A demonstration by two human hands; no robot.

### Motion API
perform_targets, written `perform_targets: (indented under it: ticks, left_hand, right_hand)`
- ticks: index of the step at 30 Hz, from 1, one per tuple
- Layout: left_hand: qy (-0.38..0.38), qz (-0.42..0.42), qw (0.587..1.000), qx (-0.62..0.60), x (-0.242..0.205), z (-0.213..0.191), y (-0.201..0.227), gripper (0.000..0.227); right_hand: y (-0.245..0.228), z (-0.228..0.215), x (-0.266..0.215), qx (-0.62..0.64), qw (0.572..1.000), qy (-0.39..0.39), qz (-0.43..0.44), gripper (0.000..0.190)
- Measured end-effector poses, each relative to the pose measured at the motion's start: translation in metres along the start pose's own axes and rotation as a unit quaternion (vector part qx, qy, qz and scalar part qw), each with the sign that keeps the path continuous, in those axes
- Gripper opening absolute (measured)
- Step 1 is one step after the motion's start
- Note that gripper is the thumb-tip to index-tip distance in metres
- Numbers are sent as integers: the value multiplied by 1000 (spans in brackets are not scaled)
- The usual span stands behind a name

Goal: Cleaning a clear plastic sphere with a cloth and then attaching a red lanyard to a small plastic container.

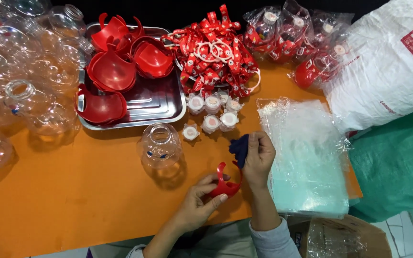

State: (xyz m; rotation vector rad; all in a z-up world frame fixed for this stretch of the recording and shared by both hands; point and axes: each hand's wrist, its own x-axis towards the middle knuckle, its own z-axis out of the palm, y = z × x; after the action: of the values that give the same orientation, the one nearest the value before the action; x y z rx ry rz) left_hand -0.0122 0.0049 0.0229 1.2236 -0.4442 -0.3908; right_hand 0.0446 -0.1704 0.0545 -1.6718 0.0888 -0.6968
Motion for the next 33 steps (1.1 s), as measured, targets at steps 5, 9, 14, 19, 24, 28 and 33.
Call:
perform_targets:
  ticks: [5,9,14,19,24,28,33]
  left_hand:
    - [0,21,1000,23,0,-1,-3,22]
    - [-6,12,1000,8,1,-1,-5,25]
    - [-9,19,999,29,3,-2,7,22]
    - [5,-11,1000,6,1,-2,2,29]
    - [15,18,1000,3,3,-3,-3,23]
    - [4,15,1000,-5,3,-2,-4,23]
    - [-5,33,999,-3,5,1,1,27]
  right_hand:
    - [5,1,9,-19,989,-97,110,25]
    - [-20,9,10,-36,977,-198,74,27]
    - [-17,7,18,43,998,-2,36,18]
    - [-24,-12,5,6,996,68,64,27]
    - [-20,-12,-50,-42,982,-97,155,21]
    - [-18,-17,-59,-67,970,-136,188,35]
    - [-23,-24,-34,16,937,-202,286,39]
